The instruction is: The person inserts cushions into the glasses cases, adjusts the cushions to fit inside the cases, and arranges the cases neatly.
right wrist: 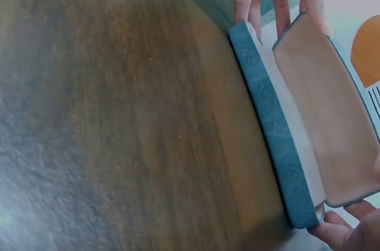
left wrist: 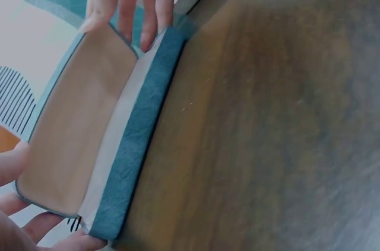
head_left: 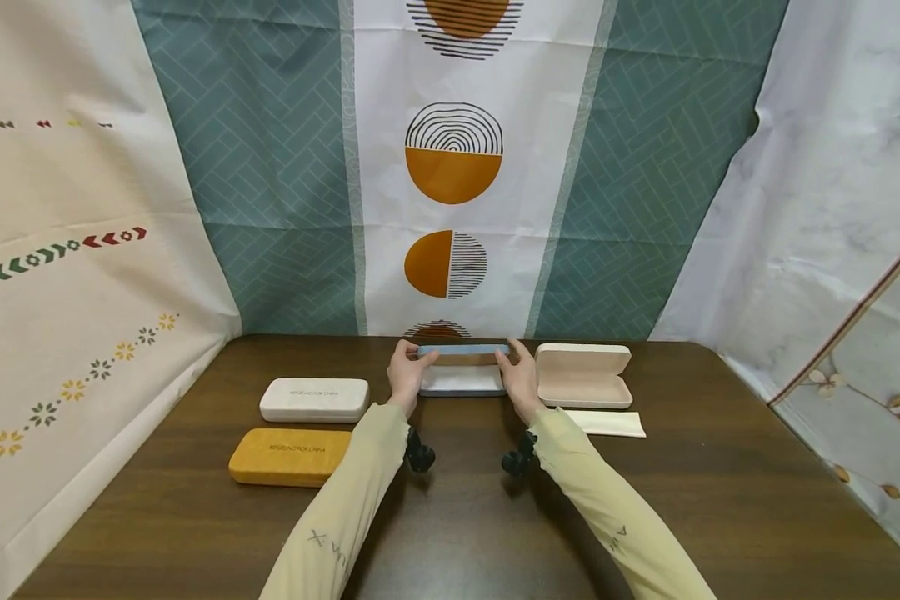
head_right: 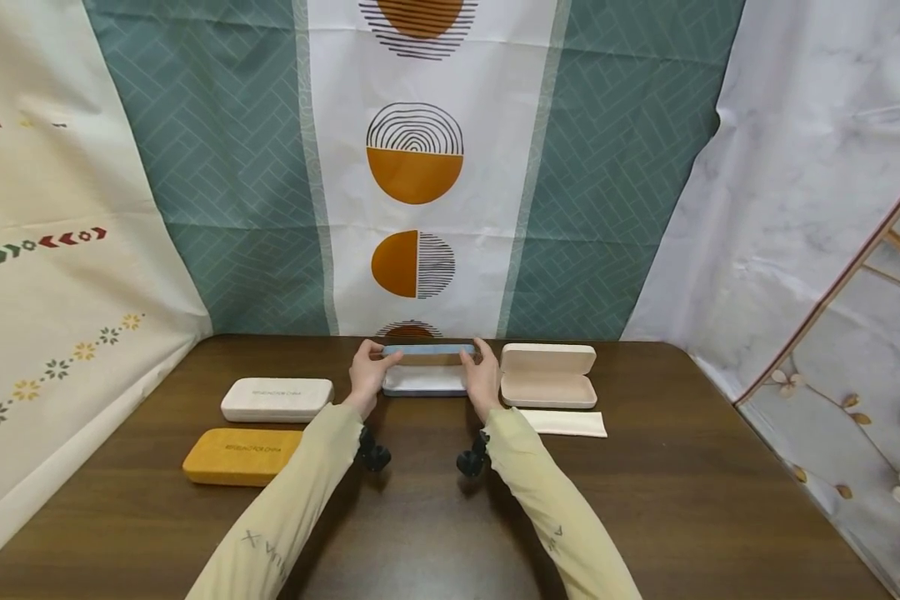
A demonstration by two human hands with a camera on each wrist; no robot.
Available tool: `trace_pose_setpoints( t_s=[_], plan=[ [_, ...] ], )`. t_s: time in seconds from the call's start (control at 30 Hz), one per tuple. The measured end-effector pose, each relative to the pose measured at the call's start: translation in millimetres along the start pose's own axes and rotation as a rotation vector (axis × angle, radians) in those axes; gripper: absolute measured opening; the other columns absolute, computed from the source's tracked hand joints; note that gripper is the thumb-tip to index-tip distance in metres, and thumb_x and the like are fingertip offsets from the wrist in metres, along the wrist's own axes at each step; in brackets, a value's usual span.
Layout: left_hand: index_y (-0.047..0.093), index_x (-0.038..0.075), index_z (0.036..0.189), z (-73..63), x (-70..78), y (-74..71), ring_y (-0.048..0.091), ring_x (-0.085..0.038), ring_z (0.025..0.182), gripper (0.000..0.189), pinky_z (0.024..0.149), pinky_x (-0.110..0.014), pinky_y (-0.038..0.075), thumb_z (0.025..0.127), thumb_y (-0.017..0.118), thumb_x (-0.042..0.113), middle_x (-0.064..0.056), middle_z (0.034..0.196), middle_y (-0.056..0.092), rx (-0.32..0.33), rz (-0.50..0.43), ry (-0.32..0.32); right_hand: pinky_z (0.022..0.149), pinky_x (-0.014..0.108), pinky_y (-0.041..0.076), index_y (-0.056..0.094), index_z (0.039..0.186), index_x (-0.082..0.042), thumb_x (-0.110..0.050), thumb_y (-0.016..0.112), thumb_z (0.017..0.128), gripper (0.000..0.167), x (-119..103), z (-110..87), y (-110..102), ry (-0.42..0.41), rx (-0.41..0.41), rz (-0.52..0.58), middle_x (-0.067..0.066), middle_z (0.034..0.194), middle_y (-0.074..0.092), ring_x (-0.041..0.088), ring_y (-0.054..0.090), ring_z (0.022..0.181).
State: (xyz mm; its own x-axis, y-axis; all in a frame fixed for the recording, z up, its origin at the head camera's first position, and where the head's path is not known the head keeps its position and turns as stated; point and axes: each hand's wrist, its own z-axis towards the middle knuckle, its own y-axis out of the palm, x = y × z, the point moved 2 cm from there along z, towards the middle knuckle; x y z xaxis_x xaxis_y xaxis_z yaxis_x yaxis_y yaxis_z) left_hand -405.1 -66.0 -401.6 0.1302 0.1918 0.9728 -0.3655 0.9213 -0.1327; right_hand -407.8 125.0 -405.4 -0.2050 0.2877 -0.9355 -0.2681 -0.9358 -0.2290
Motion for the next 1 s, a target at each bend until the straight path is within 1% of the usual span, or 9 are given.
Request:
trace_pose_setpoints(
  t_s=[0.17,0.27,0.4,0.5,0.63,0.7,0.8,0.9,1.0],
  plan=[
    [0.052,-0.004,0.095,3.9,0.6,-0.3,0.049,-0.028,0.081,0.033,0.066,-0.036,0.039,0.078,0.073,0.015,-0.012,0.088,0.054,0.004,0.004,-0.006,0.059,0.025,0.038,0.055,0.121,0.003,-0.014,0.059,0.090,0.036,-1.7,3.1,-2.0,-0.031,0.009,0.014,0.016,0.091,0.059,0.022,0.050,0.072],
    [0.052,-0.004,0.095,3.8,-0.9,-0.3,0.049,-0.028,0.082,0.033,0.067,-0.037,0.040,0.078,0.073,0.014,-0.013,0.090,0.055,-0.005,0.005,-0.010,0.059,0.024,0.037,0.060,0.115,0.003,-0.016,0.062,0.088,0.034,0.0,2.6,-3.1,-0.035,0.038,0.008,0.015,0.091,0.061,0.022,0.051,0.074],
    [0.052,-0.003,0.098,3.0,-2.5,-2.6,0.049,-0.028,0.085,0.034,0.068,-0.036,0.039,0.078,0.073,0.014,-0.015,0.095,0.055,-0.044,0.012,-0.028,0.060,0.026,0.039,0.062,0.108,0.003,-0.015,0.062,0.088,0.027,1.5,1.6,-4.2,-0.031,0.031,-0.011,0.016,0.097,0.060,0.024,0.053,0.086],
    [0.052,-0.004,0.099,2.6,-1.7,-6.5,0.049,-0.026,0.083,0.034,0.063,-0.033,0.038,0.078,0.073,0.014,-0.016,0.099,0.055,-0.073,0.019,-0.037,0.053,0.026,0.039,0.059,0.106,0.005,-0.012,0.061,0.088,0.024,1.1,1.2,-5.0,-0.012,-0.022,0.008,0.019,0.097,0.058,0.024,0.053,0.078],
    [0.053,-0.002,0.099,2.4,-0.6,-10.4,0.046,-0.019,0.067,0.033,0.048,-0.027,0.034,0.078,0.073,0.014,-0.014,0.096,0.054,-0.123,0.004,-0.060,0.046,0.025,0.036,0.055,0.106,0.005,-0.010,0.060,0.088,0.024,0.7,1.7,-8.3,0.051,-0.090,0.053,0.019,0.098,0.056,0.022,0.047,0.065],
    [0.052,-0.002,0.099,1.6,-0.4,-11.6,0.042,-0.016,0.059,0.034,0.043,-0.025,0.031,0.078,0.073,0.014,-0.012,0.093,0.052,-0.148,-0.004,-0.079,0.045,0.027,0.038,0.055,0.106,0.004,-0.010,0.061,0.088,0.024,1.0,1.5,-10.4,0.080,-0.114,0.059,0.018,0.099,0.055,0.023,0.047,0.064],
    [0.052,-0.002,0.101,0.7,0.4,-12.8,0.038,-0.014,0.052,0.035,0.040,-0.023,0.030,0.079,0.072,0.015,-0.012,0.091,0.051,-0.165,0.005,-0.090,0.050,0.031,0.043,0.055,0.108,0.005,-0.010,0.061,0.088,0.026,0.5,0.4,-13.0,0.085,-0.130,0.031,0.018,0.100,0.055,0.028,0.050,0.073],
    [0.053,0.000,0.098,0.2,1.8,-14.1,0.037,-0.012,0.049,0.033,0.038,-0.023,0.030,0.079,0.072,0.018,-0.011,0.090,0.052,-0.159,0.029,-0.089,0.055,0.036,0.046,0.056,0.110,0.004,-0.010,0.063,0.087,0.028,1.3,-0.2,-13.8,0.090,-0.143,0.022,0.018,0.099,0.056,0.030,0.052,0.079],
    [0.053,0.001,0.095,0.0,2.2,-15.1,0.038,-0.012,0.049,0.031,0.038,-0.023,0.031,0.078,0.073,0.018,-0.010,0.089,0.053,-0.149,0.045,-0.091,0.058,0.038,0.048,0.056,0.109,0.005,-0.009,0.064,0.085,0.029,4.9,0.6,-14.5,0.089,-0.158,0.037,0.015,0.095,0.056,0.026,0.052,0.076]
  ],
)
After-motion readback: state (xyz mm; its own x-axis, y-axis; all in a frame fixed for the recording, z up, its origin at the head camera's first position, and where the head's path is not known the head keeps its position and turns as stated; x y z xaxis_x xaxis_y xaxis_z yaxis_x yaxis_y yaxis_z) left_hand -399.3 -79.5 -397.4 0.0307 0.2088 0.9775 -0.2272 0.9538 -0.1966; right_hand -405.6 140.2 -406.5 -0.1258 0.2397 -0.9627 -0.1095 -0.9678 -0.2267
